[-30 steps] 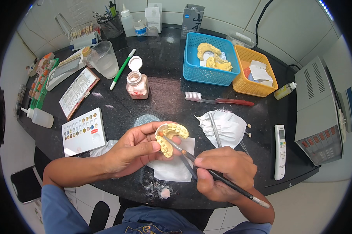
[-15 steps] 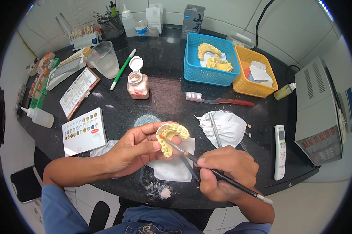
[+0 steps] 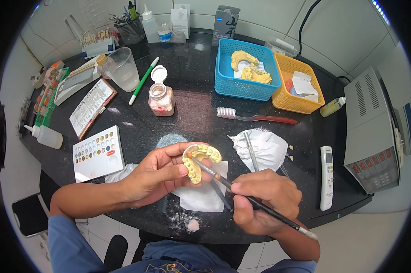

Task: The person paints a yellow dental cast with a fine brush, applying pink and white pigments to the gum and tooth areas. They switch between a brush and a metal sculpting tool to refine the surface and blend the colors on the model.

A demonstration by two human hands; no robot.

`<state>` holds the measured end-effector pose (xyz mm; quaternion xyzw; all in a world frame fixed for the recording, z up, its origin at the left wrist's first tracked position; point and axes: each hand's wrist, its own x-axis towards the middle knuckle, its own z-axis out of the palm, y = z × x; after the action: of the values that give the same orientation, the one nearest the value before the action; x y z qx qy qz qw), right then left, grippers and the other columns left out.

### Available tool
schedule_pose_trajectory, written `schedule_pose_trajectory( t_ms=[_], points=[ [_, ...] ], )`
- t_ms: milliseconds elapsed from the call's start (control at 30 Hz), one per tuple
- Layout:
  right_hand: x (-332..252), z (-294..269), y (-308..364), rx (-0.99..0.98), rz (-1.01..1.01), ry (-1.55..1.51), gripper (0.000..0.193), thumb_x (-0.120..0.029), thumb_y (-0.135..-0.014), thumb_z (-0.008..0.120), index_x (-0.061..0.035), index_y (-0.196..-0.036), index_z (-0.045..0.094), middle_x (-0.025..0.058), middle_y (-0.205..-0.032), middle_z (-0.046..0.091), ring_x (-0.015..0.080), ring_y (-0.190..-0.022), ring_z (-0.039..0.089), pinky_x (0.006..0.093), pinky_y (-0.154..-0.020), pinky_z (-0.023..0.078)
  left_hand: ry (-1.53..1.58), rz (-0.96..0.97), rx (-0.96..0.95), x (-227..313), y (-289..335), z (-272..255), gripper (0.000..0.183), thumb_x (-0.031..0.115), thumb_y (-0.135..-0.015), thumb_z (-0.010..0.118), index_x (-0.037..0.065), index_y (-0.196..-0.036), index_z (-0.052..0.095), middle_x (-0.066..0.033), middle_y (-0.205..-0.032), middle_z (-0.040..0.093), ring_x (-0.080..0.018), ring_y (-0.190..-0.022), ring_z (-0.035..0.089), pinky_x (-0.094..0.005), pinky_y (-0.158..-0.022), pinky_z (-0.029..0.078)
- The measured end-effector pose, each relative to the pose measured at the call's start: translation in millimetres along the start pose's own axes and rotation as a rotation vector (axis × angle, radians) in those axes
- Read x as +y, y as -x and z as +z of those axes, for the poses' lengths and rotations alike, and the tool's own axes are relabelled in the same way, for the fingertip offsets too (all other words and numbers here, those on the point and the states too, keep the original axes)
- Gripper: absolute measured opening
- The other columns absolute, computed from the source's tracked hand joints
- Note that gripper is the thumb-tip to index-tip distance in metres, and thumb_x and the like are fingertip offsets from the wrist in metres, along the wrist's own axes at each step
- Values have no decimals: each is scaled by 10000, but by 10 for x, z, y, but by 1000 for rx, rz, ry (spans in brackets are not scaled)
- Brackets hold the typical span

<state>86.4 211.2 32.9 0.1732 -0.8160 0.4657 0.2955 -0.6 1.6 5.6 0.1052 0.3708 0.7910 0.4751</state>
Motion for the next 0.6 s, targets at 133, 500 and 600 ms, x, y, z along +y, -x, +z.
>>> schedule_pose_trajectory(
  t_ms=[133,500,600],
  points=[
    [10,3,0,-21,-1,12,123,-22,-686,642,-4,-807,627,99,-695,662,189,-580,656,255,-522,515,9,5,-8,-6,-5,-18,521,121,-933,549,-19,-1381,323,-174,-1279,521,-262,-1164,557,-376,-1017,446],
    [-3,-23,7,-13,21,6,118,-9,-678,634,-2,-795,622,92,-689,662,188,-575,654,256,-528,516,-6,8,-14,-7,-4,-18,516,136,-937,544,-5,-1385,332,-176,-1297,521,-261,-1166,558,-381,-1020,440],
    [0,-18,4,7,9,14,119,-13,-679,637,2,-796,619,88,-681,658,188,-565,649,255,-522,512,-22,5,1,-8,-3,-9,518,135,-938,543,-5,-1389,329,-178,-1299,519,-259,-1160,561,-382,-1019,441]
  ],
)
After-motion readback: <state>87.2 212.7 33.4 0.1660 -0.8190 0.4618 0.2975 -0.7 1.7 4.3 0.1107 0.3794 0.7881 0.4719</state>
